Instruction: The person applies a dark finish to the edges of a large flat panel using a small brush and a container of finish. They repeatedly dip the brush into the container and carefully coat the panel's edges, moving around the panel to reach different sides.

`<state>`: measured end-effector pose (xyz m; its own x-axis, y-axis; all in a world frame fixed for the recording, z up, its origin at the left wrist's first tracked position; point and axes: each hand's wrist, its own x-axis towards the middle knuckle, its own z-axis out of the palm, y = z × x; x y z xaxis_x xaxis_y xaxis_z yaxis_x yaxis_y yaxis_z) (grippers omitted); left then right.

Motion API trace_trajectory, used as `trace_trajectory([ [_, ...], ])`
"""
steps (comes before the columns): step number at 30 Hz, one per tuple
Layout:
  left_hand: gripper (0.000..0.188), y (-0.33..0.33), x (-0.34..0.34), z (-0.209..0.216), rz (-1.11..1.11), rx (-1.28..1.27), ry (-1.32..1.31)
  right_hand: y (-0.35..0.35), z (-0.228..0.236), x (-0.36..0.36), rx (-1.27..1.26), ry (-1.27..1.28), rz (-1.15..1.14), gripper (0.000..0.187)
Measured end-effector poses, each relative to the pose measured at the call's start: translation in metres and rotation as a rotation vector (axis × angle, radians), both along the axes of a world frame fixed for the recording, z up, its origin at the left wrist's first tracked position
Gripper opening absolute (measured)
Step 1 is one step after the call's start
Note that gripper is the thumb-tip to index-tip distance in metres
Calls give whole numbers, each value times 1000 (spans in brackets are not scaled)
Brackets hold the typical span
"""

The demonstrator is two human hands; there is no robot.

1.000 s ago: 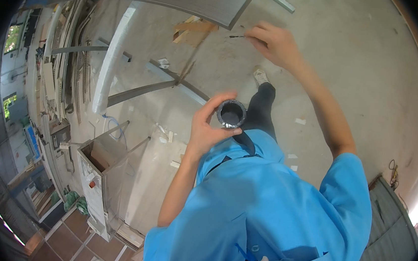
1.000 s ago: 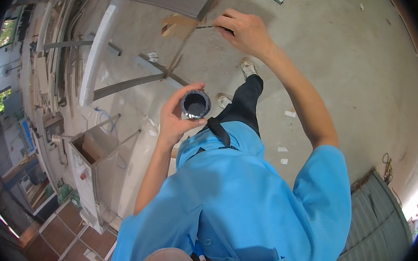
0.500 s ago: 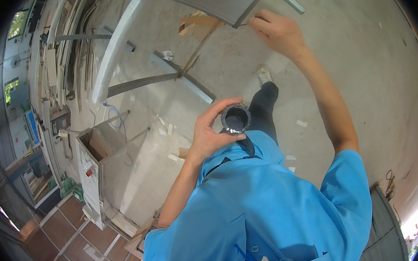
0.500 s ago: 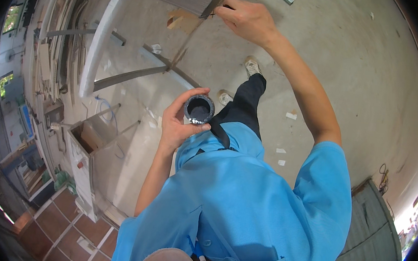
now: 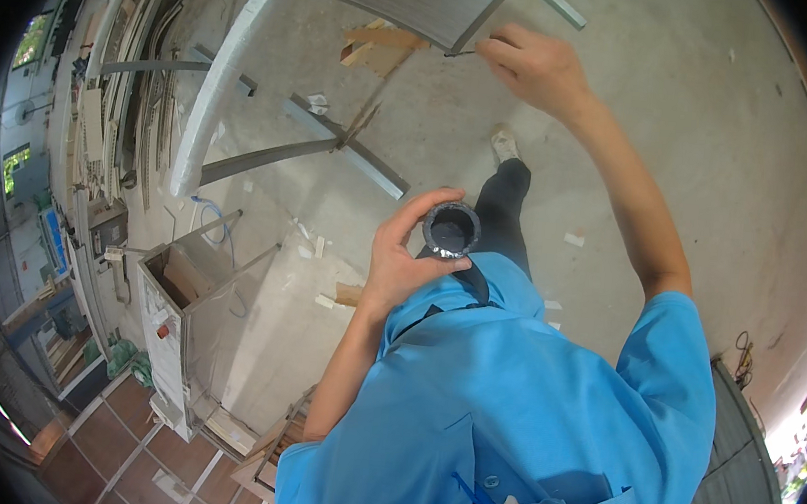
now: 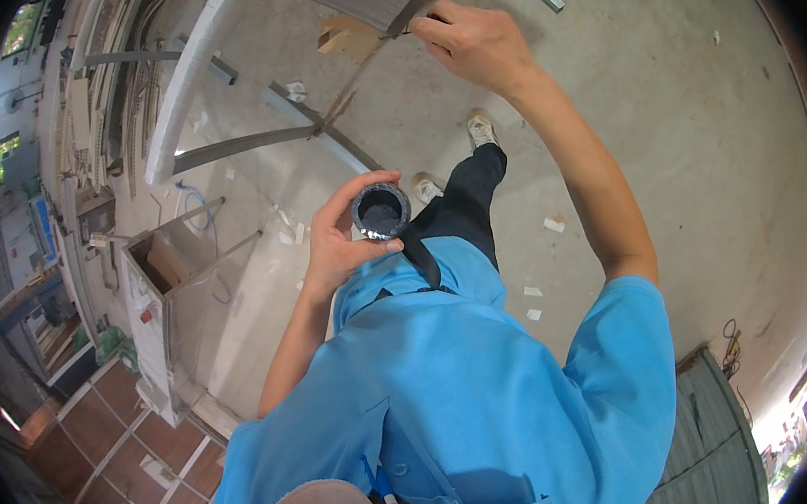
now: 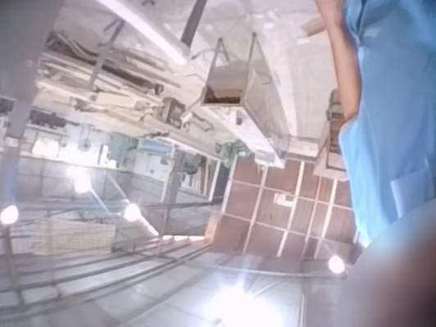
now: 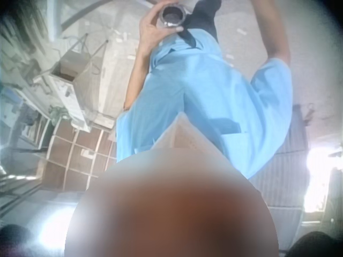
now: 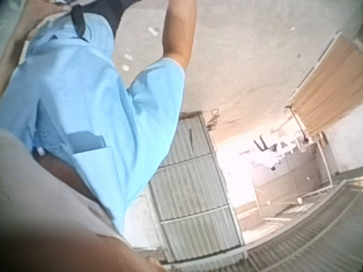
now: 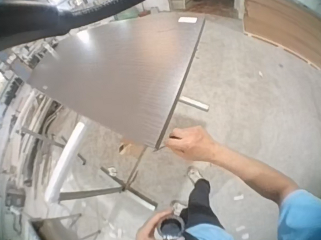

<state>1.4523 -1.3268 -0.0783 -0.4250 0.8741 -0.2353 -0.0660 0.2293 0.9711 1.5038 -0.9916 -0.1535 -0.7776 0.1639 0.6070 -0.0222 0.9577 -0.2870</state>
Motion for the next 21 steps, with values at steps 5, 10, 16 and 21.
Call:
trace_trajectory([
  [5, 82, 1, -1, 0, -11, 18, 32, -2, -12, -4, 45, -93, -45, 9],
  [10, 75, 0, 5, 5, 77, 6, -28, 2, -16, 0, 46, -118, -28, 10],
  [16, 75, -3, 7, 7, 99, 60, -28, 1, 25, 5, 57, 17, -6, 17],
  [21, 80, -10, 3, 5, 44, 66, -10, -14, 48, 4, -20, 86, -26, 16],
])
